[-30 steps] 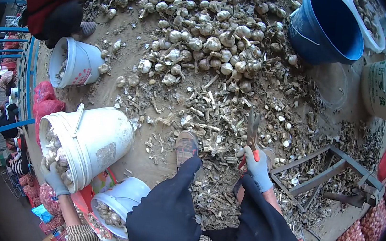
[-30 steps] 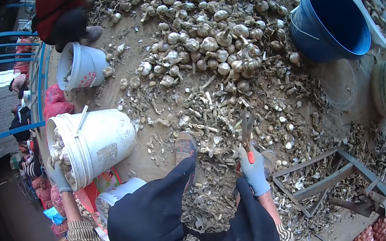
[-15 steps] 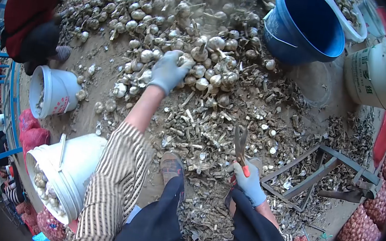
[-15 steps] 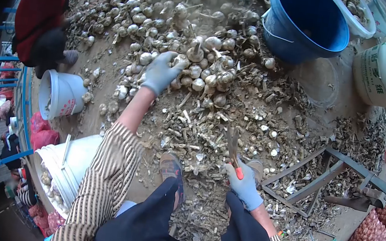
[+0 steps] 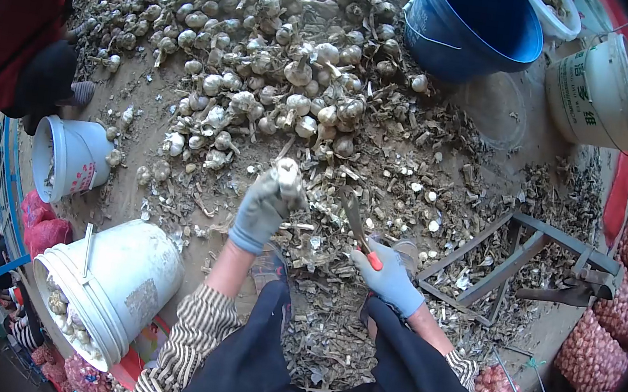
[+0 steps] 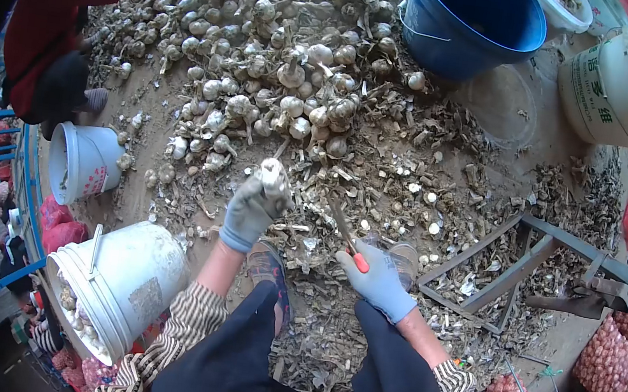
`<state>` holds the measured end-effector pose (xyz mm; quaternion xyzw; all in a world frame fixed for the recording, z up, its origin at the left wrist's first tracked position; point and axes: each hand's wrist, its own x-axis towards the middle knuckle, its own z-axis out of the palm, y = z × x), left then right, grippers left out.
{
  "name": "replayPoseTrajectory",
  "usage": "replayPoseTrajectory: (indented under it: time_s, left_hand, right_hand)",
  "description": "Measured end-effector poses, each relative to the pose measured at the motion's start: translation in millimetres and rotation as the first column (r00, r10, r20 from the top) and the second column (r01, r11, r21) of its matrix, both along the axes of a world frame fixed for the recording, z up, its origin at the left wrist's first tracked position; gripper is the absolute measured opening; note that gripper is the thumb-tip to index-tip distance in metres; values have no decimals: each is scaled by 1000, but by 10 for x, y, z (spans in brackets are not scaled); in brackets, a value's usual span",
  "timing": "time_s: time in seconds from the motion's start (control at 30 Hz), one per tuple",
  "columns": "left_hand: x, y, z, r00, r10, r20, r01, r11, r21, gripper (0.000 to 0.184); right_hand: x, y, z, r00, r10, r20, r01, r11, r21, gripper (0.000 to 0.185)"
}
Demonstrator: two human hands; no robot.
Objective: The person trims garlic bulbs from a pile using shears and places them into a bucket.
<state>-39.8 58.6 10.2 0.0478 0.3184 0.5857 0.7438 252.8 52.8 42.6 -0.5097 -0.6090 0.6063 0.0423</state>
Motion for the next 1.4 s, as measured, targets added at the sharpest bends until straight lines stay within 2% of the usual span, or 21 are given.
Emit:
replayPoseTrajectory:
  time_s: [0.07, 0.2, 0.23, 0.33, 0.4, 0.47, 0.53, 0.57, 0.6, 0.63, 0.7, 0.73, 0.77, 0.83, 0.87, 0.9, 0.97, 1.0, 1.07, 1.27, 1.4]
  left_hand:
    - [211, -245, -30, 977, 76, 201, -75, 997, -16, 50]
    - [359, -321, 124, 995, -3, 100, 4, 1000, -14, 69]
    - [351, -328, 94, 995, -35, 88, 37, 999, -20, 69]
    - [385, -267, 172, 992, -31, 122, 33, 999, -21, 71]
    - [369, -245, 179, 987, -46, 152, 50, 998, -24, 73]
    - [314, -163, 242, 982, -75, 170, 76, 997, 3, 73]
    - [158, -61, 255, 998, -56, -16, 57, 998, 25, 73]
    - [-13, 41, 263, 937, -103, -334, 80, 993, -82, 71]
    - [-161, 217, 237, 769, -67, -636, 85, 996, -3, 62]
    - [-316, 427, 289, 633, -56, -772, 76, 997, -11, 50]
    - [-594, 908, 264, 338, 33, -940, 137, 987, 84, 34]
    - [-740, 1193, 227, 193, 90, -977, 247, 959, 137, 31]
    - [-838, 1473, 198, 110, 83, -990, 319, 941, 115, 32]
    - [-912, 1976, 123, -201, 283, -938, 457, 874, 166, 35]
    - [-976, 2210, -1, -268, 263, -927, 490, 865, 104, 37]
    - [-1007, 2392, -6, -427, 128, -895, 504, 856, -118, 40]
    - [-1015, 2641, 22, -626, -12, -780, 434, 825, -361, 43]
    - [-1052, 2722, 11, -684, -66, -726, 405, 793, -454, 48]
    - [-1126, 2725, -79, -728, -35, -685, 386, 806, -450, 51]
    - [-1139, 2729, 29, -644, -214, -734, 458, 661, -595, 52]
    - [-1070, 2343, -52, -507, -250, -825, 523, 672, -524, 54]
  right_hand:
    - [-49, -11, 11, 1000, 26, 1, -26, 995, 94, 38]
    - [-141, 39, 3, 995, 72, -69, -64, 992, 112, 44]
    - [-189, 61, 21, 995, 71, -65, -61, 988, 145, 30]
    - [-229, 140, 84, 995, 87, -45, -82, 992, 97, 30]
    - [-211, 146, 0, 994, 71, -78, -60, 989, 135, 47]
    - [-188, 182, -12, 996, 35, -79, -20, 984, 177, 43]
    - [-169, 308, 49, 1000, -23, 1, 23, 997, 80, 42]
    - [-133, 411, 71, 998, 15, 66, -23, 992, 125, 40]
    - [-110, 494, 49, 999, -18, 29, 11, 973, 230, 38]
    - [-86, 600, 6, 999, -30, 18, 22, 940, 339, 36]
    - [-147, 962, 116, 997, -69, 38, 50, 930, 364, 33]
    - [-172, 1143, 45, 997, -60, 49, 28, 869, 495, 34]
    - [-246, 1341, -23, 994, -82, -72, 107, 848, 519, 35]
    - [-452, 1787, -39, 996, -41, -82, 88, 691, 717, 36]
    - [-558, 2017, -123, 999, -20, -43, 47, 570, 820, 39]
    - [-675, 2242, -152, 1000, -7, 20, -14, 500, 866, 40]
    - [-921, 2637, -176, 966, -21, 257, -209, 517, 830, 37]
    - [-1070, 2847, -137, 876, 18, 482, -389, 617, 684, 35]
    - [-1270, 3132, -160, 646, 149, 748, -602, 702, 380, 31]
    - [-1280, 3048, -479, 664, 218, 715, -632, 675, 380, 26]
    - [-1219, 2897, -487, 697, 312, 646, -643, 671, 369, 26]
